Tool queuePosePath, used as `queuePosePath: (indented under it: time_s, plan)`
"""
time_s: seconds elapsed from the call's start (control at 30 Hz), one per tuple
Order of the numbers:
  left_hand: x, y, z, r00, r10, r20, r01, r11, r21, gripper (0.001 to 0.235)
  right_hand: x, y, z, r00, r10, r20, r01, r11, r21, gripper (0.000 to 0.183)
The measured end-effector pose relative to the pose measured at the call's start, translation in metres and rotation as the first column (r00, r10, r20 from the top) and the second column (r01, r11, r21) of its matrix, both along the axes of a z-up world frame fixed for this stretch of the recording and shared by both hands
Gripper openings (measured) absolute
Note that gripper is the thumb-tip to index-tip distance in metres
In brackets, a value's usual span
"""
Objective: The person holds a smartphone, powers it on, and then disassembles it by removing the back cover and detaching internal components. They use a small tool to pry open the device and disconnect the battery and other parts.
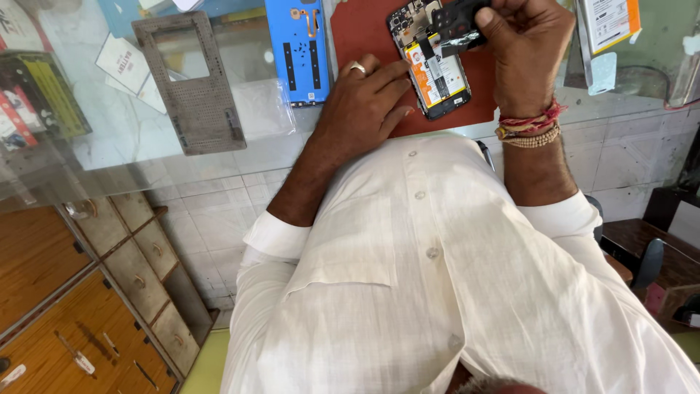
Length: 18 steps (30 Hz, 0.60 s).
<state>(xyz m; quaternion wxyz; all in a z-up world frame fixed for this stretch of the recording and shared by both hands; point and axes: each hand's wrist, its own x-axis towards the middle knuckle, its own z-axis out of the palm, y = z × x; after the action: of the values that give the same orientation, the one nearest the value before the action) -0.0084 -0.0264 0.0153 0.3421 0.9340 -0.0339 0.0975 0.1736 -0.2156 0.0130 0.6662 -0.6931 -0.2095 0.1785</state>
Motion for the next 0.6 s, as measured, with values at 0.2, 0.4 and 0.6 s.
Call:
queuePosePath:
  time_s: [0.2, 0.4, 0.6]
  plan:
    - [-0.006, 0.009, -0.005, 0.999, 0.047, -0.011, -0.047, 0.999, 0.026, 0.037, 0.009, -0.008, -0.005, 0.987, -0.040, -0.156, 0.052, 0.996, 0.074, 0.009]
    - [-0.008, 0.014, -0.008, 0.997, 0.082, 0.002, -0.082, 0.996, 0.026, 0.037, 0.000, 0.018, -0.003, 0.972, 0.057, -0.227, -0.061, 0.998, -0.011, 0.009]
    - [-0.003, 0.021, -0.009, 0.995, 0.097, 0.001, -0.097, 0.995, -0.018, 0.032, 0.003, 0.038, 0.001, 0.989, 0.089, -0.118, -0.109, 0.977, -0.181, 0.010]
